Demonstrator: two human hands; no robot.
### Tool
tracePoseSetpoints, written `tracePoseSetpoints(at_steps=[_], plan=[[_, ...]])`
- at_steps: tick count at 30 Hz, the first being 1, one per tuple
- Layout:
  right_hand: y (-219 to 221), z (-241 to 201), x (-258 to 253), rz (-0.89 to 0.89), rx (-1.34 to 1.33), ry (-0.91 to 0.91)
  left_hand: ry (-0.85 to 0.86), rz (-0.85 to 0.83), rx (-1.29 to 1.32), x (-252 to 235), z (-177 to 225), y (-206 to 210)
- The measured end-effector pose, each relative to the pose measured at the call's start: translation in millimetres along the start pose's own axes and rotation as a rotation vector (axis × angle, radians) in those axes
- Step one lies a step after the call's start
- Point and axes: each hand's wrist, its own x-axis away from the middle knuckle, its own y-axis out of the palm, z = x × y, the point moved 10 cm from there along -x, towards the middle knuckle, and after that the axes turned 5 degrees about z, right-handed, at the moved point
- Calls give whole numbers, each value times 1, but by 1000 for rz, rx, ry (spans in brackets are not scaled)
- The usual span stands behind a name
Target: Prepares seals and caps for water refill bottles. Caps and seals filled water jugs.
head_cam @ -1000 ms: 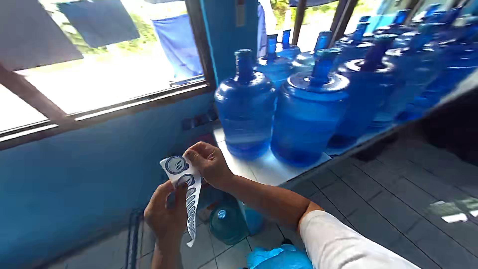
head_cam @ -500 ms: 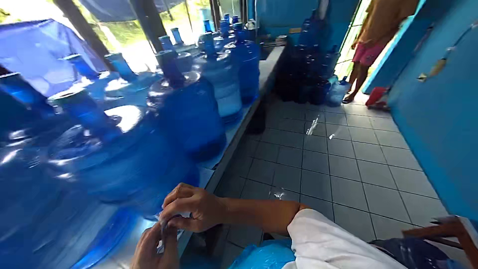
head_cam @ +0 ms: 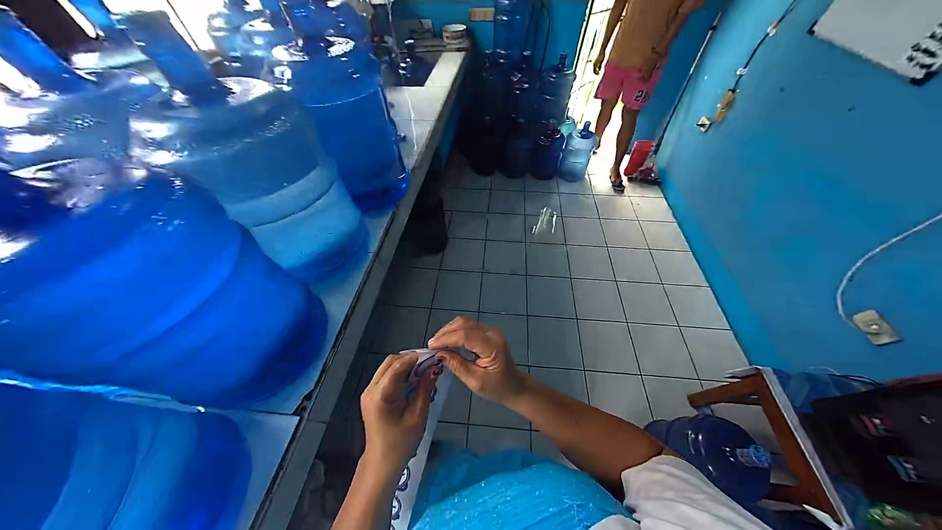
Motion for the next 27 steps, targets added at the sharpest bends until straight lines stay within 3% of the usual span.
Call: tracePoseSetpoints(at_steps=[7, 12, 18, 27], plan=[[-54, 61, -33, 81, 173, 77, -39, -104, 129, -63, -53, 56], [-65, 112, -76, 69, 263, 7, -2, -133, 193, -122, -106, 81], [-89, 191, -123, 82, 358, 74, 5, -209, 170, -191, -173, 120], [-196, 243, -145, 237, 495, 132, -6, -400, 204, -250, -207, 242]])
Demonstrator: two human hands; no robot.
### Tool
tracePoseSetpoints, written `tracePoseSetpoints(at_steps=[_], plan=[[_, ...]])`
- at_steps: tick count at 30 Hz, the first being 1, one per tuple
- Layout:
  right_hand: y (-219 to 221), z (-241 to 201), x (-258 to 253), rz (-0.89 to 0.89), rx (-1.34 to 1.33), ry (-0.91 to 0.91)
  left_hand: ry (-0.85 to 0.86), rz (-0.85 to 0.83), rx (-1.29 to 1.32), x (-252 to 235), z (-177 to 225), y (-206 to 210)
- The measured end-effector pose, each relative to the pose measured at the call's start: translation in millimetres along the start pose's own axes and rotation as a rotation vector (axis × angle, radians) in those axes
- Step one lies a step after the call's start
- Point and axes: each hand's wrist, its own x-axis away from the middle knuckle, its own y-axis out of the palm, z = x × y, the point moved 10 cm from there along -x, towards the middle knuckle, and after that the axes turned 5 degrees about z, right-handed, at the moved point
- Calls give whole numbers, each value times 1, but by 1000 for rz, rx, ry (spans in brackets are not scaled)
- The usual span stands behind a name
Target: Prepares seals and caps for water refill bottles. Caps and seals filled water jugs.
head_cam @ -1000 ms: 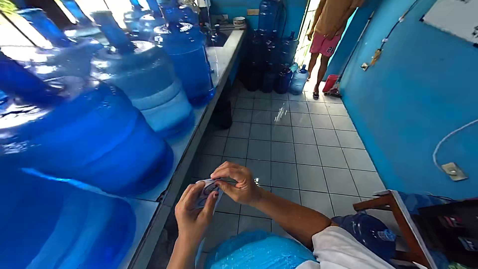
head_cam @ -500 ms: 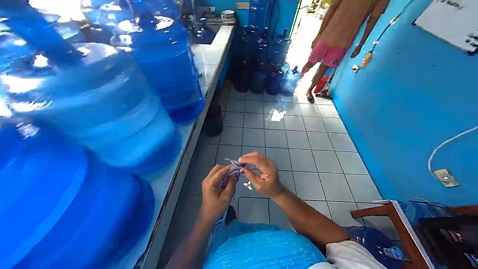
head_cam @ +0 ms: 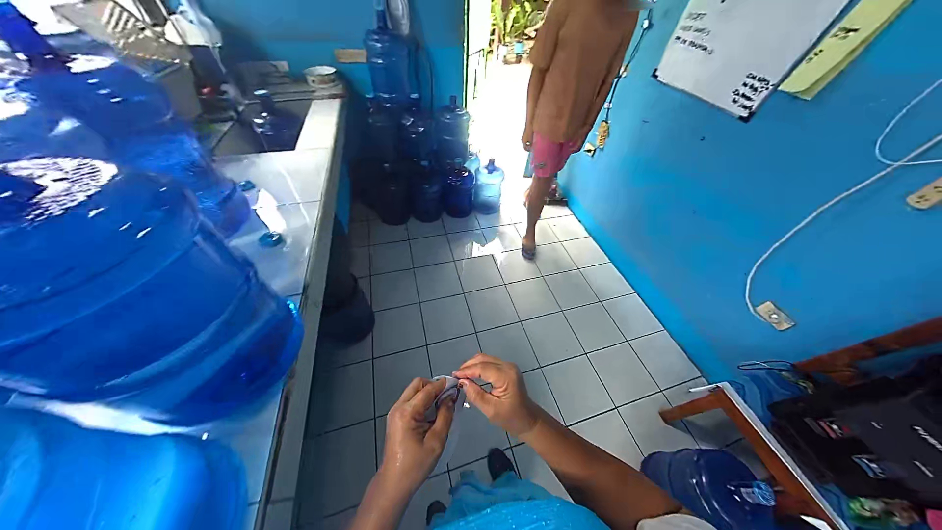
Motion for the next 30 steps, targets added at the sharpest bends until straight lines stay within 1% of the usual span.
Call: tracePoseSetpoints(at_steps=[4, 8, 10, 13, 17, 20, 23, 27, 30], plan=[[-18, 31, -23, -12, -58, 23, 17, 20, -49, -27, -8, 23], [-34, 47, -56, -60, -118, -20, 24, 77, -70, -51, -7, 41], [-38, 50, -70, -81, -133, -40, 36, 96, -72, -60, -4, 45], [-39, 51, -72, -111, -163, -56, 23, 110, -71, -59, -4, 47], [-40, 49, -76, -126, -173, -82, 64, 164, -71, -66, -3, 46], [-38, 45, -73, -122, -160, -83, 88, 139, -87, -66, -2, 41], [-26, 31, -71, -128, -143, -99, 100, 107, -101, -62, 1, 27], [4, 13, -63, -158, -140, -111, 90, 98, -102, -44, -1, -2], [26, 5, -54, -170, -126, -99, 68, 101, -45, -30, -7, -23]])
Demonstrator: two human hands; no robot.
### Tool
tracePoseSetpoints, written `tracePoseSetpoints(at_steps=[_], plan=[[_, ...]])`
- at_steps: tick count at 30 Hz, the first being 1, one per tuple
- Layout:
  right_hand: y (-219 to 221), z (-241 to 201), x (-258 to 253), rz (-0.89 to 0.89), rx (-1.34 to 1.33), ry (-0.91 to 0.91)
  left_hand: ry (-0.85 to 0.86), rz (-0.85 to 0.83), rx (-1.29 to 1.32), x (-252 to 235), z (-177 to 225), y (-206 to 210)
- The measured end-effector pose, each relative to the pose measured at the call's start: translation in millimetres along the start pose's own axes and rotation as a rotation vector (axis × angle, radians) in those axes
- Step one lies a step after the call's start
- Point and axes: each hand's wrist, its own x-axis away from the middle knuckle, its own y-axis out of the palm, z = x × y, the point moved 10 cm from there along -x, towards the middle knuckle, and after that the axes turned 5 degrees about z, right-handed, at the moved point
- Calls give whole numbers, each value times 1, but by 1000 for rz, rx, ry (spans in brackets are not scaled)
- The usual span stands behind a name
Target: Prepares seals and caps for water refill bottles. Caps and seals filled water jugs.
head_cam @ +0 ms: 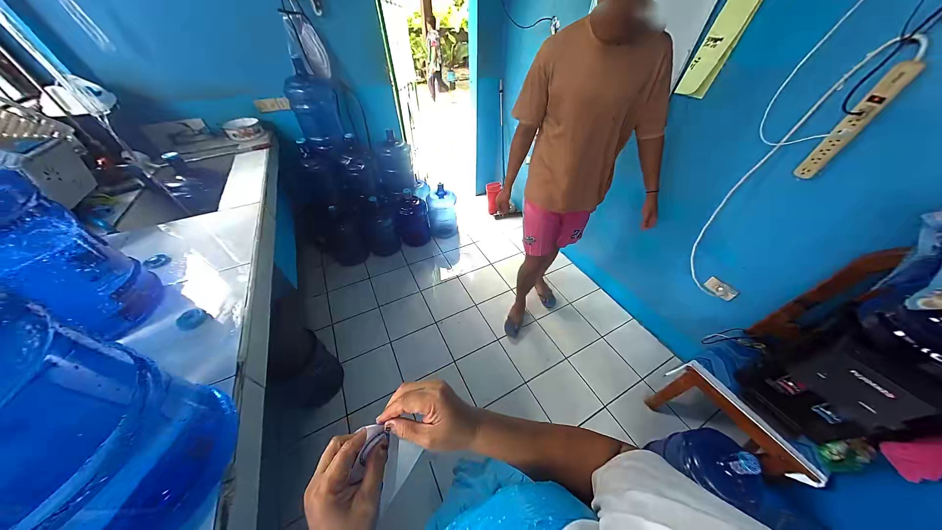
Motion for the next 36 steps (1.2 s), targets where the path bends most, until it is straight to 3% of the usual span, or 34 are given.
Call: tracePoseSetpoints(at_steps=[12, 21, 27, 36], plan=[[61, -18, 1, -46, 58, 34, -112, 63, 144, 33, -18, -52], [108, -26, -8, -111, -14, -39, -197, 163, 211, 52, -31, -94], [137, -22, -20, -124, -55, -109, -165, 212, 58, 46, -26, -124], [191, 29, -65, -250, -285, -68, -165, 386, -159, 23, -41, -169]])
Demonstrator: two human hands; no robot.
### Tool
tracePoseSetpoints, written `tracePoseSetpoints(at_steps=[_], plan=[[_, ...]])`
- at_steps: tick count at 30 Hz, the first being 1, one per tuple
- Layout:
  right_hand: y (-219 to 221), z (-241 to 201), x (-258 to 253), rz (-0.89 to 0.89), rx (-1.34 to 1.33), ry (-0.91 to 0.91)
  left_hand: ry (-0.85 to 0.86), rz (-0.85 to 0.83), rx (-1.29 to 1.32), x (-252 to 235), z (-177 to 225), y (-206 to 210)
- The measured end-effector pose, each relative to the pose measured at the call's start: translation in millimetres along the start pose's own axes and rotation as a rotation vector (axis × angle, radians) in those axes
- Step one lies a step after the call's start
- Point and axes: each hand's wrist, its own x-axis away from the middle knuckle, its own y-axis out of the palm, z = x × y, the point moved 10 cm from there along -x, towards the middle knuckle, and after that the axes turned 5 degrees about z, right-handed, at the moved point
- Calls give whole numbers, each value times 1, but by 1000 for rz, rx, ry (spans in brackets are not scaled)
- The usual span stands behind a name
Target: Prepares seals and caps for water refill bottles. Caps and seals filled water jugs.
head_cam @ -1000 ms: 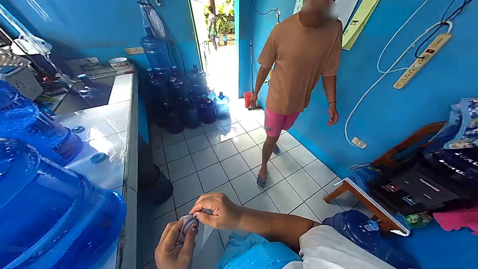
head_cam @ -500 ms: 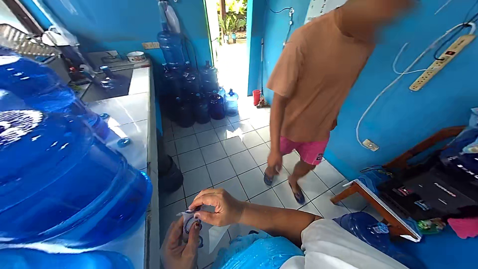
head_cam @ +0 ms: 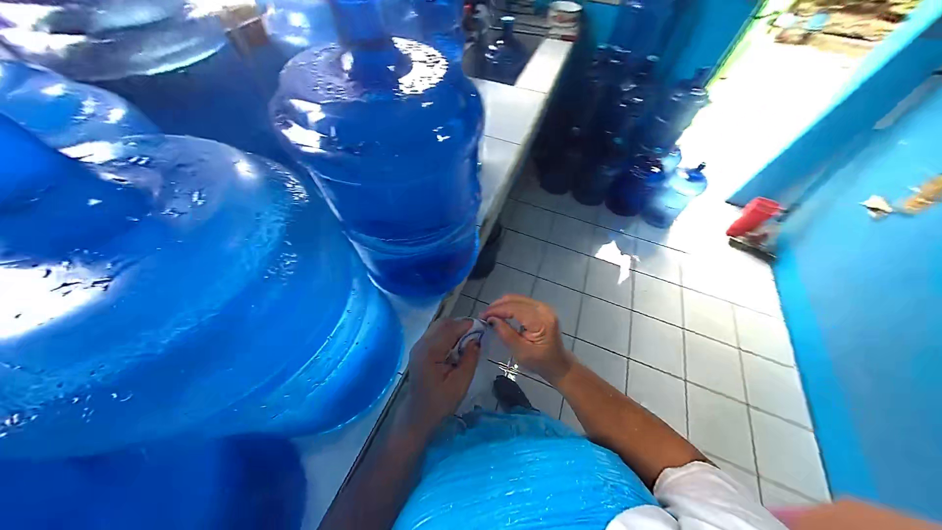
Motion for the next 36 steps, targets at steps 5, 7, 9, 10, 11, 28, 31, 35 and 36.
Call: tracePoseSetpoints(at_steps=[5, 7, 9, 10, 11, 28, 31, 35, 36], plan=[[-1, 50, -36, -89, -168, -24, -39, 103, -47, -22, -21, 8], [0, 65, -53, -143, -218, -85, -78, 181, -88, -34, -30, 7], [4, 72, -68, -225, -242, -171, -99, 251, -144, -43, -33, 7], [8, 74, -74, -267, -258, -216, -97, 279, -184, -47, -33, 8], [12, 77, -79, -303, -271, -258, -92, 308, -230, -51, -33, 9], [95, 38, -96, -489, -792, -319, -176, 815, -766, -5, 35, -20], [110, 23, -89, -543, -848, -241, -154, 826, -840, 9, 50, -31], [131, 8, -80, -637, -902, -64, -101, 829, -860, 25, 69, -45], [135, 4, -79, -653, -905, -38, -84, 826, -860, 29, 73, -49]])
